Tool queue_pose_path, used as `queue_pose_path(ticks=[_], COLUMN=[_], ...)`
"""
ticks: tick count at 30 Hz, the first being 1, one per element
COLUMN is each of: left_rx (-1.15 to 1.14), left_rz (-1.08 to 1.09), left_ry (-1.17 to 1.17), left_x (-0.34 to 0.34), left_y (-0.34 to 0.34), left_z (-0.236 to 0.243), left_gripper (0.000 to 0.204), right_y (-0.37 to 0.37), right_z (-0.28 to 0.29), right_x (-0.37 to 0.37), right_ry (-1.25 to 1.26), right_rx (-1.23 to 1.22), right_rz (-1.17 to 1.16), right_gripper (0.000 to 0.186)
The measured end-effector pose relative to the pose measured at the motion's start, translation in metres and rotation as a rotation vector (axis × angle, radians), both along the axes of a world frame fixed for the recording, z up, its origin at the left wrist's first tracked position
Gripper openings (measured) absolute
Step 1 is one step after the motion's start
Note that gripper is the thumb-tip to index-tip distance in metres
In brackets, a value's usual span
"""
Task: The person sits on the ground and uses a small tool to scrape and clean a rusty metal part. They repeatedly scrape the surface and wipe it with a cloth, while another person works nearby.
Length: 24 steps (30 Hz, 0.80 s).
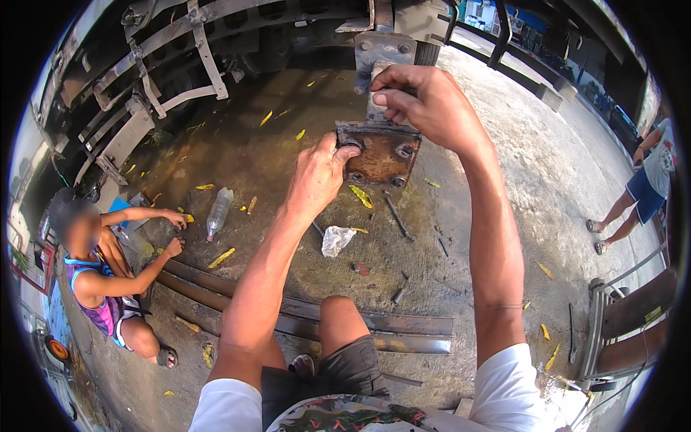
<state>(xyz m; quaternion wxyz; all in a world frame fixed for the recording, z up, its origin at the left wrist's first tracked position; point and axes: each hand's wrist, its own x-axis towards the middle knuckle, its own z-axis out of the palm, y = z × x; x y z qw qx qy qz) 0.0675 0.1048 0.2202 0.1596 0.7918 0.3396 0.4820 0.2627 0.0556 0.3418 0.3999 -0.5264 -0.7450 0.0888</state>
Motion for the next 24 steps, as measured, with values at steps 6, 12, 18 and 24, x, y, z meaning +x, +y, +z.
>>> queue_pose_path(ticks=[6, 12, 18, 24], left_rx=[0.046, -0.003, -0.009, 0.009], left_rz=[0.167, 0.125, 0.100, 0.012], left_ry=[-0.024, -0.023, 0.003, 0.033], left_x=[0.016, 0.016, 0.008, 0.007], left_y=[-0.006, -0.008, -0.006, -0.002], left_z=[-0.016, -0.010, -0.007, -0.005], left_gripper=[0.027, 0.038, 0.039, 0.035], right_y=[0.080, 0.115, 0.130, 0.137], right_z=[0.032, 0.038, 0.017, 0.024], right_x=[-0.026, -0.038, -0.042, -0.018], right_ry=[-0.701, -1.129, -1.116, -0.978], right_rx=[-0.170, -0.488, -0.645, -0.632], right_rz=[0.113, 0.233, 0.339, 0.344], right_gripper=[0.025, 0.027, 0.039, 0.046])
